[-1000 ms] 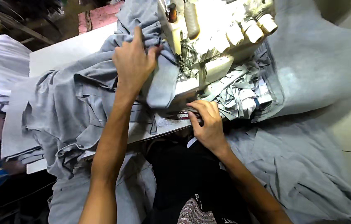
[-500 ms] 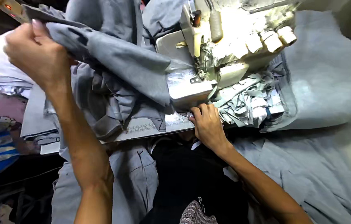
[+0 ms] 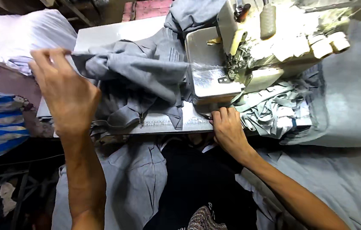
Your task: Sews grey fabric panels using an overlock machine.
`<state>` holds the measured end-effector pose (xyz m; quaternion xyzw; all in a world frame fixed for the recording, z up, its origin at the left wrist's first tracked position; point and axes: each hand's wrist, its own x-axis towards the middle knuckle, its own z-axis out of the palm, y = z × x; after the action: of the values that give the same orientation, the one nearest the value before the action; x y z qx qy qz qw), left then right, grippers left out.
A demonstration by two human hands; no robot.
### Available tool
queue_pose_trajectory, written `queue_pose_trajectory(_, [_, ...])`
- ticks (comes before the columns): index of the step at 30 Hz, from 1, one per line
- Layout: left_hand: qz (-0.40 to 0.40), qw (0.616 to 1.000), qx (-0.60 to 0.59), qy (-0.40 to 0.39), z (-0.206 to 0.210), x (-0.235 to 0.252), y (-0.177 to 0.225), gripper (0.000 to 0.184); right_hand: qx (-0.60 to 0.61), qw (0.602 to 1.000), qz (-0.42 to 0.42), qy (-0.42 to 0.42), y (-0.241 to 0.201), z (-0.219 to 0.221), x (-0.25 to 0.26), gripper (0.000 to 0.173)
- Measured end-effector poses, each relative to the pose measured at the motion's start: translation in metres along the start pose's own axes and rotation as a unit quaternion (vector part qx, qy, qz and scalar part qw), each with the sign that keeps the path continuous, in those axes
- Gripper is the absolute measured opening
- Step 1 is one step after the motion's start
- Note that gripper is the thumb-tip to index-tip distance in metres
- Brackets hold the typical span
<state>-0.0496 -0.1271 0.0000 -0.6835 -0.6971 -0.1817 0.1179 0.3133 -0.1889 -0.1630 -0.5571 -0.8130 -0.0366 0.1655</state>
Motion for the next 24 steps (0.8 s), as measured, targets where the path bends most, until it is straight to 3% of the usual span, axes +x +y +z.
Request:
queue_pose_trajectory(2, [0.107, 0.993, -0.046, 0.006, -0.014, 0.006, 0.029, 0.041, -0.003, 1.0, -0.005, -0.01, -0.001, -0.002, 0.0, 0.013])
queue_pose_trajectory(5, [0.24, 0.959, -0.116, -0.097, -0.002, 0.031, 0.07, 0.05, 0.022, 1.0, -0.006, -0.008, -0.005, -0.008, 0.0, 0.011])
queue_pose_trajectory(7, [0.286, 0.935, -0.099, -0.183, 0.023, 0.054, 0.087, 0.055, 0.103, 0.995, 0.01, 0.002, -0.007, -0.022, -0.003, 0.015])
queue_pose_trajectory(9, [0.313, 0.918, -0.072, -0.234, 0.043, 0.069, 0.094, 0.053, 0.254, 0.965, 0.056, -0.026, -0.007, -0.046, -0.006, 0.026])
queue_pose_trajectory(10, [0.32, 0.911, -0.068, -0.25, 0.046, 0.072, 0.097, 0.047, 0.361, 0.927, 0.085, -0.053, -0.005, -0.058, -0.007, 0.031])
queue_pose_trajectory(11, [0.329, 0.907, -0.072, -0.252, 0.046, 0.073, 0.099, 0.04, 0.486, 0.863, 0.112, -0.079, -0.002, -0.068, -0.005, 0.032])
queue_pose_trajectory(13, [0.347, 0.906, -0.102, -0.222, 0.041, 0.067, 0.104, 0.029, 0.708, 0.679, 0.154, -0.12, 0.002, -0.081, 0.002, 0.034])
queue_pose_trajectory(14, [0.35, 0.907, -0.112, -0.207, 0.035, 0.061, 0.106, 0.029, 0.773, 0.594, 0.178, -0.135, 0.002, -0.086, 0.009, 0.036])
queue_pose_trajectory(16, [0.359, 0.908, -0.127, -0.175, 0.025, 0.046, 0.109, 0.029, 0.837, 0.483, 0.214, -0.146, 0.002, -0.09, 0.024, 0.043])
queue_pose_trajectory(18, [0.368, 0.908, -0.134, -0.148, 0.018, 0.03, 0.111, 0.029, 0.87, 0.403, 0.244, -0.147, 0.001, -0.091, 0.04, 0.045])
queue_pose_trajectory(20, [0.376, 0.908, -0.133, -0.129, 0.014, 0.016, 0.112, 0.028, 0.884, 0.348, 0.283, -0.131, -0.002, -0.093, 0.058, 0.042])
queue_pose_trajectory(24, [0.385, 0.907, -0.122, -0.117, 0.014, 0.0, 0.114, 0.027, 0.893, 0.293, 0.32, -0.121, -0.003, -0.096, 0.087, 0.036])
